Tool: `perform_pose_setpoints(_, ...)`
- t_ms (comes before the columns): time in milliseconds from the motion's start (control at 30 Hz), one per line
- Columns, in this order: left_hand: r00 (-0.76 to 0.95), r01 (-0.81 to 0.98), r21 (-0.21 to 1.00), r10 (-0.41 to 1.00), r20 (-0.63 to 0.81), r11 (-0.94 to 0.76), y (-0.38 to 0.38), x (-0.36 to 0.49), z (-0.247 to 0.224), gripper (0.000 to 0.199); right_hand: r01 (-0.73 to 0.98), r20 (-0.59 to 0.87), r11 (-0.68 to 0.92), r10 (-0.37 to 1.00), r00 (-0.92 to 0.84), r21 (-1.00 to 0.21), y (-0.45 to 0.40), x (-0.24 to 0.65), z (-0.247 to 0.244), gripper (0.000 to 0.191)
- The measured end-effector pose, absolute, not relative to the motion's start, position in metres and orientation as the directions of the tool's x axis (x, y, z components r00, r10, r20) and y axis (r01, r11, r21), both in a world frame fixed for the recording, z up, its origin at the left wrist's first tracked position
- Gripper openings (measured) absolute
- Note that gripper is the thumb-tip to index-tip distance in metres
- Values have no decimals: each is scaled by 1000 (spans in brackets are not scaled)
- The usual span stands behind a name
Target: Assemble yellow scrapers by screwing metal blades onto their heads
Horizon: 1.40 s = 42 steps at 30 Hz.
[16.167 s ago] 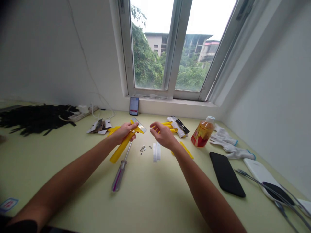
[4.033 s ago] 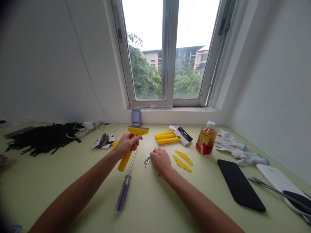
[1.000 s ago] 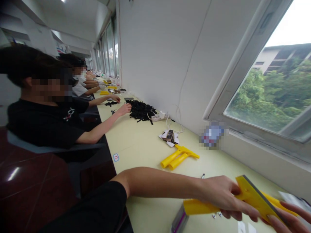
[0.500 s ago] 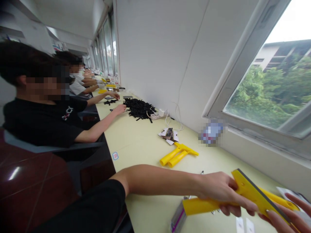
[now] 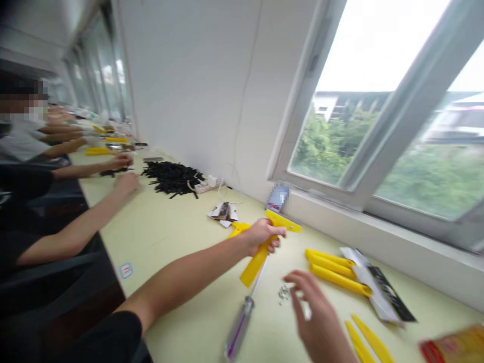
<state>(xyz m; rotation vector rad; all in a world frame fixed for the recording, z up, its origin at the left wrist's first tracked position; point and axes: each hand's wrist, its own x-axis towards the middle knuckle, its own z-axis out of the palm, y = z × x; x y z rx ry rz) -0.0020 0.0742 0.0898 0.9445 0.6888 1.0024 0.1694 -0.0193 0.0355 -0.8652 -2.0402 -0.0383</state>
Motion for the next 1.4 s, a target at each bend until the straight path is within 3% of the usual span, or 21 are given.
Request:
perform_pose_setpoints(67, 374, -404, 899, 927, -10, 173, 85, -15, 98, 19, 613, 568, 786, 539, -622, -73, -30, 145, 16, 28)
perform_pose_setpoints(167, 366, -406, 905, 930, 32, 129, 98, -27, 100, 20, 544, 481, 822, 412, -774, 170, -35, 115, -12, 26)
perform_pose_setpoints(267, 354, -404, 909, 934, 49, 106, 100, -30, 98, 20, 533, 465, 812, 386, -797, 238, -38, 106, -30, 25)
perform_pose_setpoints(433, 345, -408, 909, 937, 61, 91, 94, -26, 98, 21, 524, 328, 839, 459, -825, 144, -44, 113, -16, 21)
perform_pose_setpoints(533, 354, -402, 912, 932, 72, 83, 92, -24, 100, 21, 571, 344, 821, 539, -769, -10, -48, 127, 17, 32)
perform_pose_setpoints(600, 354, -397, 915, 932, 80, 72, 90, -23, 101, 21, 621, 437, 770, 614, -658, -147, -51, 143, 43, 36)
perform_pose_setpoints(667, 353, -390, 919, 932, 85, 64, 89, -22, 102, 21, 641, 617, 736, 613, -493, -219, -52, 165, 68, 31)
perform_pose_setpoints(733, 357, -384, 921, 930, 85, 63, 87, -21, 102, 21, 593, 807, 752, 524, -271, -289, -54, 186, 90, 33)
perform_pose_setpoints(833, 387, -365, 928, 919, 82, 71, 82, -17, 101, 22, 416, 896, 819, 444, -22, -396, -59, 206, 112, 38)
perform_pose_setpoints(1033, 459, -304, 950, 885, 86, 65, 71, -8, 100, 26, 334, 934, 878, 356, 28, -344, -72, 206, 124, 37)
perform_pose_setpoints(1400, 484, -298, 952, 871, 84, 73, 72, -3, 91, 27, 355, 925, 863, 380, 9, -358, -74, 206, 128, 37)
